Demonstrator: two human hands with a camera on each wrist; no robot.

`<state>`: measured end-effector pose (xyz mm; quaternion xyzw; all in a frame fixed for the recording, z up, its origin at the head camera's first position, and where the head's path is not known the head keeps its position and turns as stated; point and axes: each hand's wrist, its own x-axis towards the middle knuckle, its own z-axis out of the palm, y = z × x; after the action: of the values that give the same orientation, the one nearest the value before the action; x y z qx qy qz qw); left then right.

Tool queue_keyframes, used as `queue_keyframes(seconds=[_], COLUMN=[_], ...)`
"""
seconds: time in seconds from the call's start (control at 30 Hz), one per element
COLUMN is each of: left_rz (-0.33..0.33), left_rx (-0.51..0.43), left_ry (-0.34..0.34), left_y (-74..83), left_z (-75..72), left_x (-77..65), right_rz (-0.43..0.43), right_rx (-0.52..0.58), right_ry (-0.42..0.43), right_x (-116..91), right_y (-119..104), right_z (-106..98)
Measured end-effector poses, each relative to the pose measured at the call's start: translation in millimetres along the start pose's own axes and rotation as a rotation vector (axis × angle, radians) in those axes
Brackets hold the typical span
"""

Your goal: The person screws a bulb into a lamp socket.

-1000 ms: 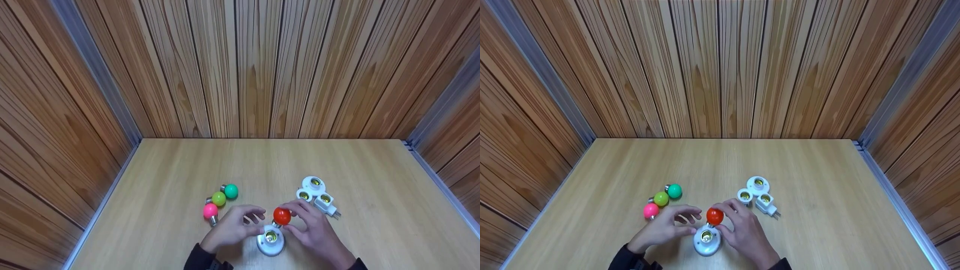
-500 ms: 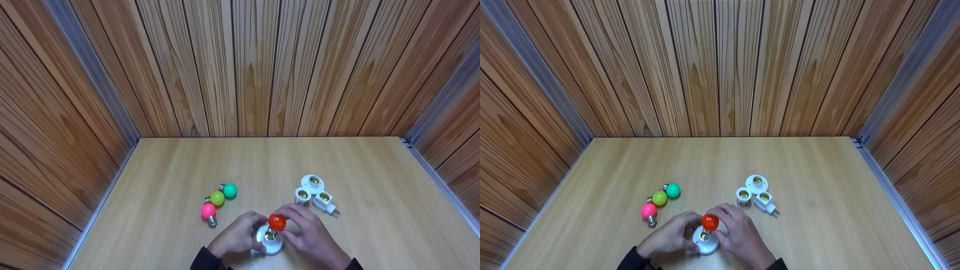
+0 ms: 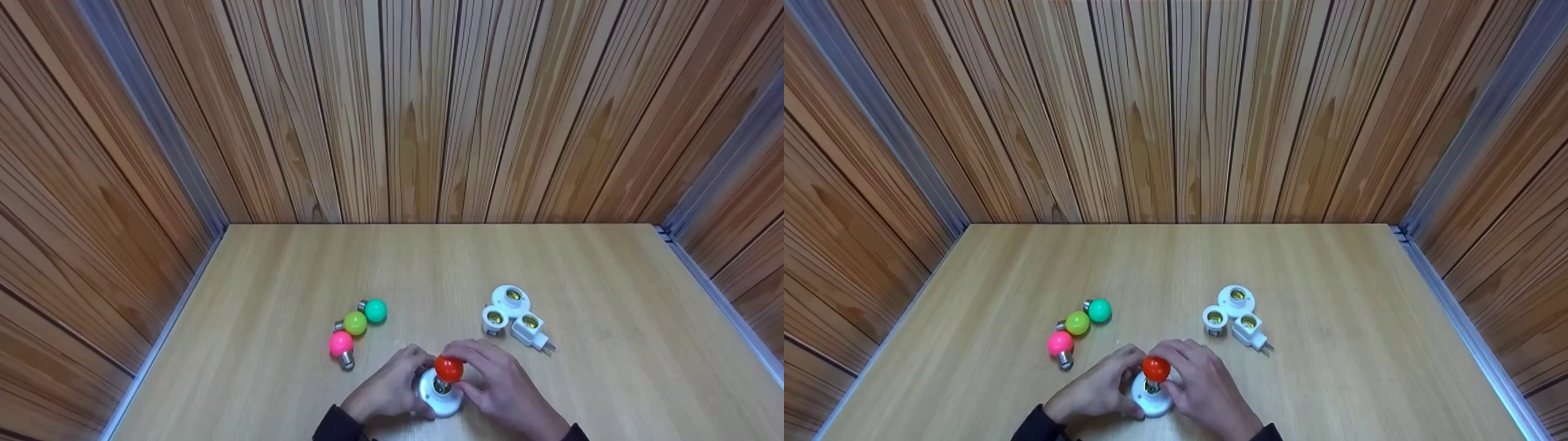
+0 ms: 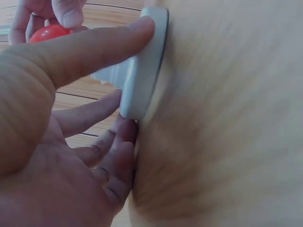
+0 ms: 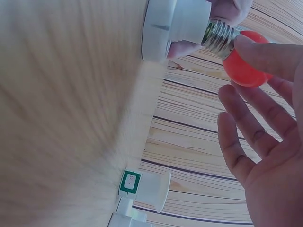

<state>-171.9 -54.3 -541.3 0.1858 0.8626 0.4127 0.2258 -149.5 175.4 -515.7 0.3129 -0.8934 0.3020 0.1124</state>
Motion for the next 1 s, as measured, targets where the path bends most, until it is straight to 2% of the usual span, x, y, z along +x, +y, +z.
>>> queue_keyframes(seconds=[0.47,0.67,0.8,0.9,1.0], left_rz=[-0.047,-0.003,0.046,0.060,0.044], left_rx=[-0.124,-0.118,-0.107,-0.105,-0.109], left_ry=[-0.017,0.006,0.030,0.040,0.034], left_y=[-8.1,-10.0,-11.9,-12.7,-11.8], left_z=[-0.3,2.4,3.2,2.8,2.2], left_x=[3.1,1.2,-0.1,-0.3,0.2], right_rz=[-0.068,-0.097,-0.137,-0.117,-0.043], right_rx=[-0.090,-0.068,-0.056,-0.038,0.002], right_ry=[-0.072,-0.111,-0.090,-0.101,-0.145], right_x=[-0.1,-0.5,-0.9,-0.6,0.5], right_y=[-9.4,-9.5,-7.4,-6.6,-7.1], right_z=[-0.2,1.3,2.4,3.1,2.7])
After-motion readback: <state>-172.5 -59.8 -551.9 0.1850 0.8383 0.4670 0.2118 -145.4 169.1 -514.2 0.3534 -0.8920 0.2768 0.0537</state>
